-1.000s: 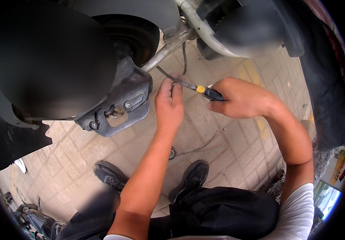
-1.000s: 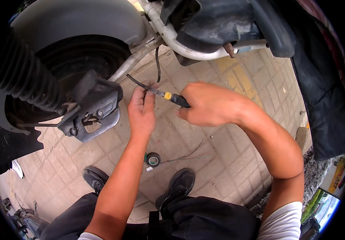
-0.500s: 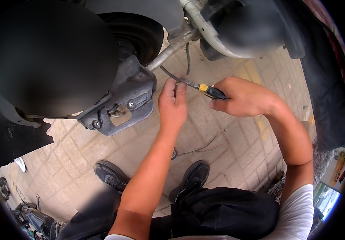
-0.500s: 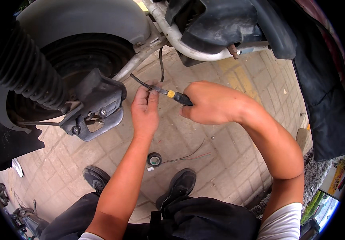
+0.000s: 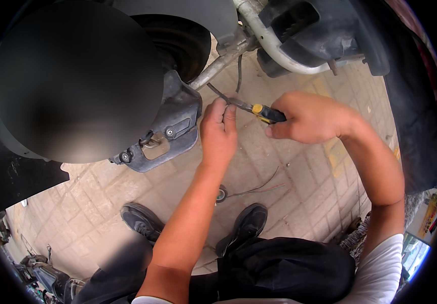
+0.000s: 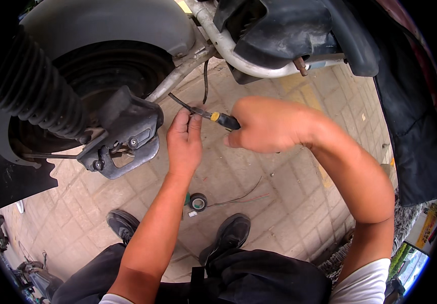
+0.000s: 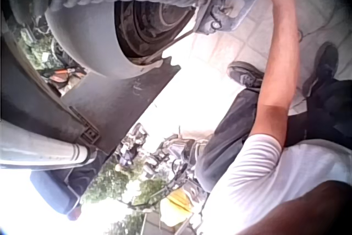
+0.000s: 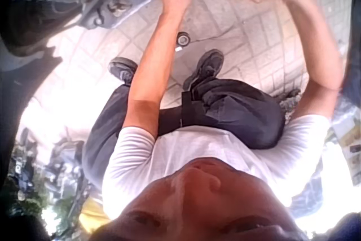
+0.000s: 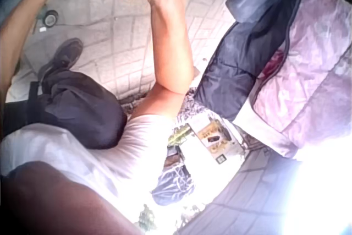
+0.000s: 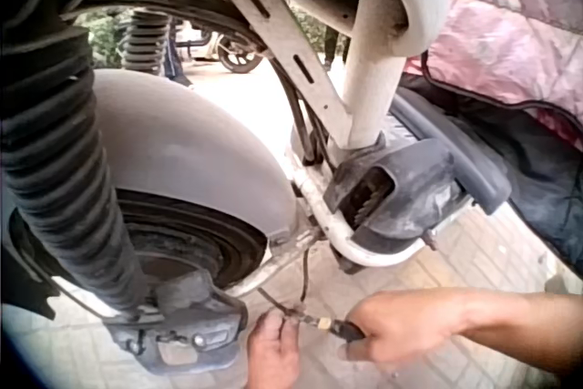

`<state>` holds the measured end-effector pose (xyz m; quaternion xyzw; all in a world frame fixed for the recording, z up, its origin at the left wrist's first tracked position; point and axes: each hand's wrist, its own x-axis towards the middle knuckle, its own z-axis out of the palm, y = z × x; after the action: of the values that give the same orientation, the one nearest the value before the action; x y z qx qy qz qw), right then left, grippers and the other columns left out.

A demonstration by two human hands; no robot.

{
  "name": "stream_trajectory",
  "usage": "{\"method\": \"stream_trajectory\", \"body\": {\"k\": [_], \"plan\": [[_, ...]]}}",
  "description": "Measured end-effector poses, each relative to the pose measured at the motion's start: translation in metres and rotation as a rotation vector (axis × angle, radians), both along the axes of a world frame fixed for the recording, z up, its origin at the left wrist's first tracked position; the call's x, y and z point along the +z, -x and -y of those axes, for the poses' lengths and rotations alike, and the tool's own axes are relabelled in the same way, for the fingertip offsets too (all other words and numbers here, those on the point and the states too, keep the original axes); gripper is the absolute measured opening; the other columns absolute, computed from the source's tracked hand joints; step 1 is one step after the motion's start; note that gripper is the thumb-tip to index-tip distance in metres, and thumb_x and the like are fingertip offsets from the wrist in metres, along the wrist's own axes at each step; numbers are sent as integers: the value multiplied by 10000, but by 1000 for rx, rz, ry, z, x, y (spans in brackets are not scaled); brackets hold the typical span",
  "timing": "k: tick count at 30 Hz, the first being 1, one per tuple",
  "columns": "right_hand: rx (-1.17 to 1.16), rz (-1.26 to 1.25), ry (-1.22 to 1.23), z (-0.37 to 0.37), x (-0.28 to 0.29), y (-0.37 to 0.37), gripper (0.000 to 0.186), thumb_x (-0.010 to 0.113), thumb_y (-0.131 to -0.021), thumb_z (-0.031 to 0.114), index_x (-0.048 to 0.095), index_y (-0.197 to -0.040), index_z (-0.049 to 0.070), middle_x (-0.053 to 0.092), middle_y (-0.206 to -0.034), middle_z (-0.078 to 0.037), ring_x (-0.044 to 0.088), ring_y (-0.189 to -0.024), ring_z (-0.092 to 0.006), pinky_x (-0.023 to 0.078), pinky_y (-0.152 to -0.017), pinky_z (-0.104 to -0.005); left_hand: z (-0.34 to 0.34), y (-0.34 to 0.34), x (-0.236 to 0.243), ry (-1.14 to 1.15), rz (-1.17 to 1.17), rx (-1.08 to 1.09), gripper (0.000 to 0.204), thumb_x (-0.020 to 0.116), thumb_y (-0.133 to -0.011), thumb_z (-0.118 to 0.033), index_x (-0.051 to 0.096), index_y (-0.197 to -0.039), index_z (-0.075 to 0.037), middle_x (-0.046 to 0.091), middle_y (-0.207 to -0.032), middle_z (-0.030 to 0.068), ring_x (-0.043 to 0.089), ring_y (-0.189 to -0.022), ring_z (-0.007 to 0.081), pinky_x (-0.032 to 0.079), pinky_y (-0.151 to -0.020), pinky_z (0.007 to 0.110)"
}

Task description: The person works on the rear wheel area of a scooter, using pliers to strip and adjust wires near the brake assembly. They retrieve a battery from a cluttered workbench, then return to the scooter to continue manipulating the wiring with pliers.

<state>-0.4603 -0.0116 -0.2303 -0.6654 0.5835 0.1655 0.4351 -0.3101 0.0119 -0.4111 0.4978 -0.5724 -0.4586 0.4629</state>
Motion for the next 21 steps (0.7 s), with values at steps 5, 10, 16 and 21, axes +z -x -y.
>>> {"method": "stream_trajectory", "body": {"k": [5,10,16,21], "plan": [[-32,11,-20,4,-3,0,347,605,-810,245,542,-671,-68,493,-548,-154,474,-517,-240,385,-533,-389,1,-2,8,59,130,18,176,512,-925,-57,595,-1074,-12,628,-960,100,586,-901,170,452,-810,286],[-84,7,-15,3,-7,1,323,609,-808,251,569,-689,-47,496,-547,-121,464,-517,-195,380,-532,-363,2,-3,6,76,187,34,177,518,-914,-48,596,-1069,-12,612,-943,118,591,-889,209,454,-802,301],[-146,65,-10,1,-8,0,382,602,-766,270,565,-645,-90,554,-593,-174,550,-567,-267,422,-560,-402,2,-4,7,83,162,17,175,522,-914,-50,596,-1068,-10,605,-950,119,587,-897,203,453,-803,299],[-187,73,-51,4,-2,-1,375,615,-779,287,589,-691,-77,559,-622,-123,525,-580,-225,409,-540,-377,3,-5,8,134,168,24,170,527,-911,-49,607,-1059,-24,596,-926,123,584,-871,228,455,-782,308]]}}
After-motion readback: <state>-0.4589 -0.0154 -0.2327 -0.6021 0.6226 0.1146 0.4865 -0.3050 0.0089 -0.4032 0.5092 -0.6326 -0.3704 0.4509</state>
